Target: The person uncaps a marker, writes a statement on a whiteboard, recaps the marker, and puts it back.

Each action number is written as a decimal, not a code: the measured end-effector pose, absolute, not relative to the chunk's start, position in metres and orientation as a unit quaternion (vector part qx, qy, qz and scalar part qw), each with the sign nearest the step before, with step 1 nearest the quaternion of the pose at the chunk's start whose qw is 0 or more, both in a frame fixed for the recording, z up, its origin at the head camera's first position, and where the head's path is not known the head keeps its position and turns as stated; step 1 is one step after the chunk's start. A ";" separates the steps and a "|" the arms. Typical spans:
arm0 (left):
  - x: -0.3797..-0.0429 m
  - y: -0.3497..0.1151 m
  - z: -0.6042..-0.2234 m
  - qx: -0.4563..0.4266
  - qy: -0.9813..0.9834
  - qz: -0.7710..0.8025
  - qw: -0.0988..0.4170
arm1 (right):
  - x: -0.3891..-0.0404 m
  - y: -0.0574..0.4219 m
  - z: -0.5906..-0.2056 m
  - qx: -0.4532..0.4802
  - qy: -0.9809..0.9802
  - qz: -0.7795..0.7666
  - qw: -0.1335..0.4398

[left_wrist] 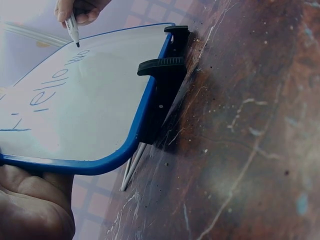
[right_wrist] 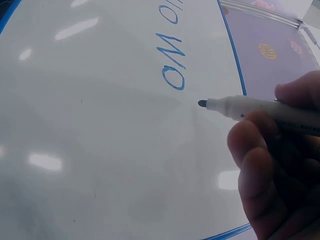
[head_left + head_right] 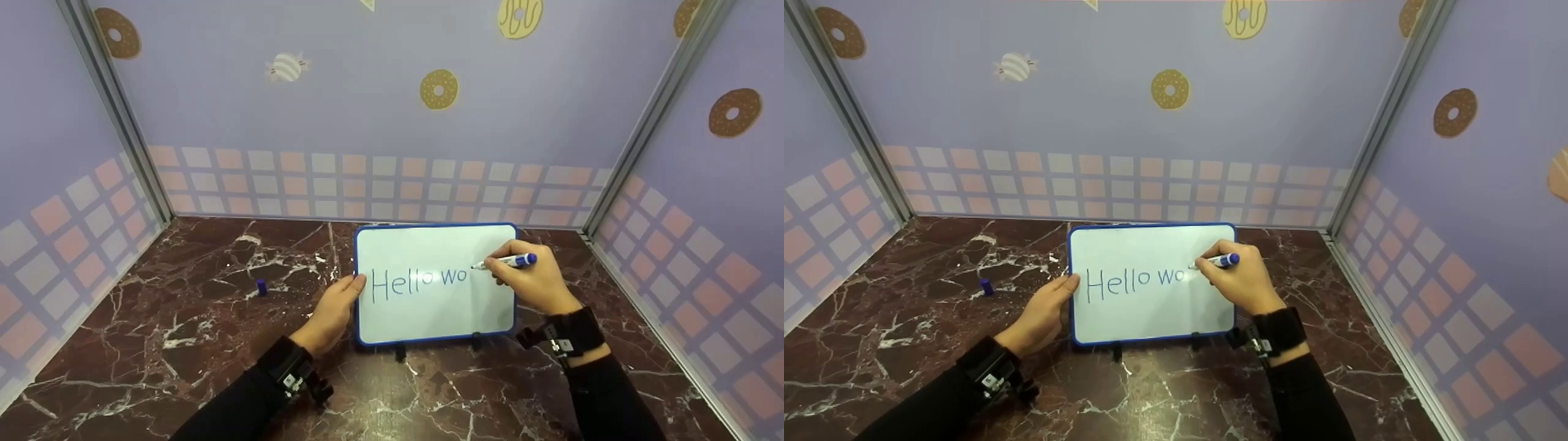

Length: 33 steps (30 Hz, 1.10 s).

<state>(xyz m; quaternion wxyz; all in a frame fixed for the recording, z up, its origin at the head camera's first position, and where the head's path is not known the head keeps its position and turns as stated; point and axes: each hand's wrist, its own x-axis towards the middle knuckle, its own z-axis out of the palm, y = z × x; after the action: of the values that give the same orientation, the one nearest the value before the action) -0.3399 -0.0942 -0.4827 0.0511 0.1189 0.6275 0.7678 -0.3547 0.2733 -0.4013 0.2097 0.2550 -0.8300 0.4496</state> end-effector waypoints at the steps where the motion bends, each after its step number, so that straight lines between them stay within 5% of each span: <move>1: -0.340 -0.094 -0.483 0.119 0.628 0.767 0.051 | -0.355 0.273 -0.401 0.255 -0.829 0.451 0.210; 33: -0.340 -0.094 -0.484 0.123 0.635 0.761 0.048 | -0.356 0.270 -0.405 0.248 -0.838 0.431 0.224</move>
<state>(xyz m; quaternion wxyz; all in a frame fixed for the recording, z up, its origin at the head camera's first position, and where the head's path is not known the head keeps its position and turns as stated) -0.3404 -0.0944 -0.4845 0.0475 0.1225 0.6348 0.7615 -0.3556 0.2695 -0.4053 0.2239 0.2479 -0.8382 0.4312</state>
